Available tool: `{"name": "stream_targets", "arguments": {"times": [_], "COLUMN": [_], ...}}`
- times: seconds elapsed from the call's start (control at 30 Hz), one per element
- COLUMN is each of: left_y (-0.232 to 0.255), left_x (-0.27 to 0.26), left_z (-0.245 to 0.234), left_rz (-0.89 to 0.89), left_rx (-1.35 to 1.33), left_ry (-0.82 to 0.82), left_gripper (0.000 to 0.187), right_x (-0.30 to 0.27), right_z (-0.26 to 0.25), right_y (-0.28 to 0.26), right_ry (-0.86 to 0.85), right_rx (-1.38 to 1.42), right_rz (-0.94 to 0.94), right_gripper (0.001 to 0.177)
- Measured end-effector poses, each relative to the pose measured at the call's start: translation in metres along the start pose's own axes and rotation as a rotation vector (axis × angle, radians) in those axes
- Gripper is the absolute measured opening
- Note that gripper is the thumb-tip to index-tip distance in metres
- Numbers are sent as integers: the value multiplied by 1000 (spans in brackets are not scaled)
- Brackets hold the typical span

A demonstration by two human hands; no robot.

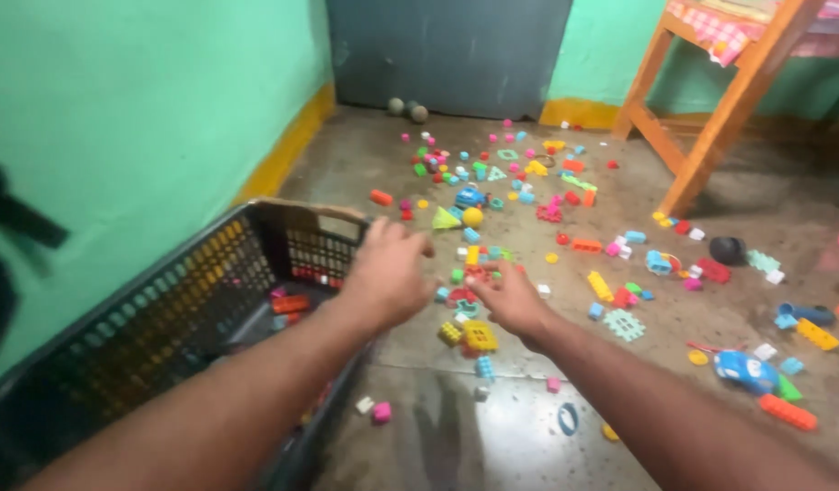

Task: The person picks up plastic building blocks and toy cars from the floor and places them into a basket, then empties the basket and repeats the process.

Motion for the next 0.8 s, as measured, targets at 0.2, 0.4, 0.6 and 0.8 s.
{"name": "stream_targets", "arguments": {"times": [0.2, 0.4, 0.6, 0.8], "left_y": [49, 10, -5, -9], "left_x": [12, -8, -22, -24], "left_z": [60, 151, 184, 190], "left_rz": [-5, -173, -337, -439], "left_rx": [103, 125, 124, 51], "left_ry": [-415, -555, -663, -710], "left_gripper": [63, 72, 109, 126], "right_x": [4, 10, 0, -5], "right_z": [-56, -64, -18, 32], "right_y": [82, 153, 138, 97], "right_ry": [94, -10, -187, -289], "right_rx": [-305, -599, -834, -838], "right_rz": [112, -128, -77, -93], "right_gripper": [59, 74, 103, 115]}}
Point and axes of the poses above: each hand's wrist, its own x-axis towards the middle knuckle, its own z-axis out of the palm, y = z × x, the point moved 1 cm from there along x, towards the middle knuckle, and after that the axes turned 7 degrees about -x, right-handed, at the moved point
